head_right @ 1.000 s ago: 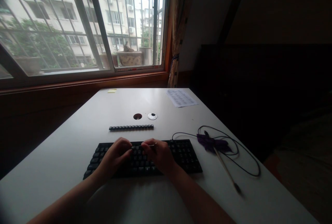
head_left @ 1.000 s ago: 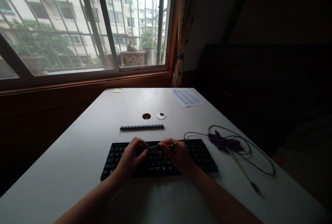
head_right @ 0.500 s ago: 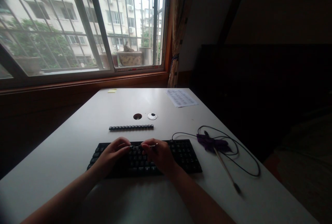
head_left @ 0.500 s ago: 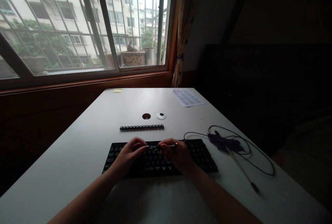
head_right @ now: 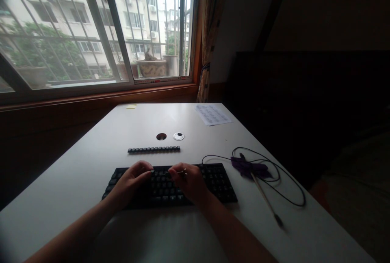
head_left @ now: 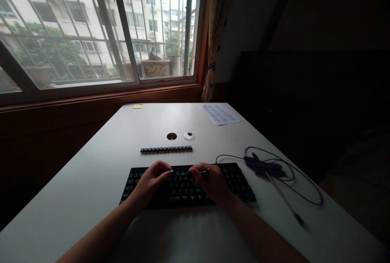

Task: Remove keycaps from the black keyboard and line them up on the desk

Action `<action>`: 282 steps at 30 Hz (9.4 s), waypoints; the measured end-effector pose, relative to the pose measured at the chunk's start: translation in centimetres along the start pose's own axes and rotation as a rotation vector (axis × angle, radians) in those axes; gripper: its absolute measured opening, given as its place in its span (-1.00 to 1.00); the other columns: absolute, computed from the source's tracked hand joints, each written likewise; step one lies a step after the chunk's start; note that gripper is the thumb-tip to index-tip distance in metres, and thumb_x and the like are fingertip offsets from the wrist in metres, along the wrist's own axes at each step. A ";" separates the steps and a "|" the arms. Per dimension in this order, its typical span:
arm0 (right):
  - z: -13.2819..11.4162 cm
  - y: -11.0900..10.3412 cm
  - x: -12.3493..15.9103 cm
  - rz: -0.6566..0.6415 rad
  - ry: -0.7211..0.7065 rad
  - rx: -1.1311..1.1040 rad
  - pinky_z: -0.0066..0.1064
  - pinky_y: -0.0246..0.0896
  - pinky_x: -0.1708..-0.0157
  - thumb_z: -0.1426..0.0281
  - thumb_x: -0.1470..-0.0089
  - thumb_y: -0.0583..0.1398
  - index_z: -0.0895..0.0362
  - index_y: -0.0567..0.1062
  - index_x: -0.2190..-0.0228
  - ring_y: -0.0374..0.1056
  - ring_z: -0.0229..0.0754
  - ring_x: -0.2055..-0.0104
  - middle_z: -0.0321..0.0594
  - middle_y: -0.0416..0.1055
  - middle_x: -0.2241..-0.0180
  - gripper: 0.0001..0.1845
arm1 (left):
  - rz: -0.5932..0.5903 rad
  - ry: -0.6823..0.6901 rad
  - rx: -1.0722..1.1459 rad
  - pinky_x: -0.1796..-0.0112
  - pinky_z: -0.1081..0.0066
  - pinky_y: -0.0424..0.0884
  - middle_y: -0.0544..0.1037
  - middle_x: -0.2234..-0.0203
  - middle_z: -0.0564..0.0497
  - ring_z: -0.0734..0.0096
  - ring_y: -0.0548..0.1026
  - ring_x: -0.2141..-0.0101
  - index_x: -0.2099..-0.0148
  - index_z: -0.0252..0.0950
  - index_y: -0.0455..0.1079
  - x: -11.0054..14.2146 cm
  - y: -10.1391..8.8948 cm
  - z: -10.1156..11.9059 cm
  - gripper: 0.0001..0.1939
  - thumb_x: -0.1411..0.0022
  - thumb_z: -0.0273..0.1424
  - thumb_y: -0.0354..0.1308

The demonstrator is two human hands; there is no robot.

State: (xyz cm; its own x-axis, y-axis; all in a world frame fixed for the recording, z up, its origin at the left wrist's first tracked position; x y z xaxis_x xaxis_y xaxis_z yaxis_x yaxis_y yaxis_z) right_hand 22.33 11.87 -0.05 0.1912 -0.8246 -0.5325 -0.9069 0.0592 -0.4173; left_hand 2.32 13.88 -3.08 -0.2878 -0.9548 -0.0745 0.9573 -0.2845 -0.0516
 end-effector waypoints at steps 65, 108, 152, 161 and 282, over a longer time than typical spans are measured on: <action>-1.3 2.8 0.4 -0.132 -0.301 0.142 -0.47 0.28 0.36 0.35 -0.15 0.25 0.11 0.54 0.16 0.34 -0.30 0.43 -0.25 0.42 0.39 -0.79 | -0.122 -0.146 0.282 0.24 0.45 0.29 0.49 0.30 0.03 0.43 0.40 0.28 0.19 -0.28 0.40 0.7 2.1 -0.9 -0.83 -0.16 -0.40 0.28; -0.5 2.4 0.3 -0.136 -0.263 0.134 -0.49 0.26 0.41 0.31 -0.14 0.26 0.10 0.57 0.17 0.31 -0.32 0.48 -0.27 0.44 0.45 -0.78 | -0.100 -0.155 0.265 0.28 0.47 0.28 0.47 0.36 0.05 0.44 0.39 0.32 0.24 -0.29 0.41 0.7 2.0 -1.4 -0.78 -0.08 -0.37 0.35; 8.5 -3.8 -6.8 -0.207 0.032 0.322 -0.44 0.21 0.35 0.30 -0.06 0.29 0.11 0.60 0.26 0.31 -0.28 0.43 -0.26 0.49 0.39 -0.80 | -0.169 -0.096 0.145 0.29 0.42 0.30 0.48 0.42 0.00 0.38 0.42 0.36 0.22 -0.30 0.43 0.9 2.6 -1.0 -0.78 -0.23 -0.24 0.20; 14.4 -2.2 -9.2 -0.376 0.249 0.406 -0.41 0.21 0.25 0.34 -0.02 0.26 0.14 0.63 0.24 0.42 -0.16 0.26 -0.17 0.56 0.29 -0.76 | -0.191 -0.103 0.169 0.28 0.40 0.30 0.48 0.41 0.00 0.38 0.42 0.35 0.21 -0.31 0.42 1.1 2.8 -0.8 -0.82 -0.24 -0.29 0.18; 15.9 -1.1 -10.0 -0.413 0.184 0.473 -0.41 0.23 0.26 0.34 0.01 0.26 0.13 0.62 0.23 0.38 -0.17 0.30 -0.17 0.48 0.30 -0.73 | -0.196 -0.101 0.158 0.27 0.38 0.33 0.50 0.41 -0.02 0.36 0.45 0.35 0.21 -0.34 0.42 1.0 3.0 -0.5 -0.79 -0.21 -0.29 0.23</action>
State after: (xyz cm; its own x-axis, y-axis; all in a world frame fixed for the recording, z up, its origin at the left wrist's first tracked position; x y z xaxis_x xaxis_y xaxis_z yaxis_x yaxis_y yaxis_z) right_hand 27.40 28.99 -6.03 0.3827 -0.9129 -0.1419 -0.5019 -0.0765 -0.8615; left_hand 4.85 12.09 -3.78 -0.4711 -0.8818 0.0220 0.8785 -0.4668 0.1017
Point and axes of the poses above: each hand's wrist, its own x-axis away from the middle knuckle, its own y-axis out of the palm, z = x × y, the point moved 7 cm from there along -x, towards the middle knuckle
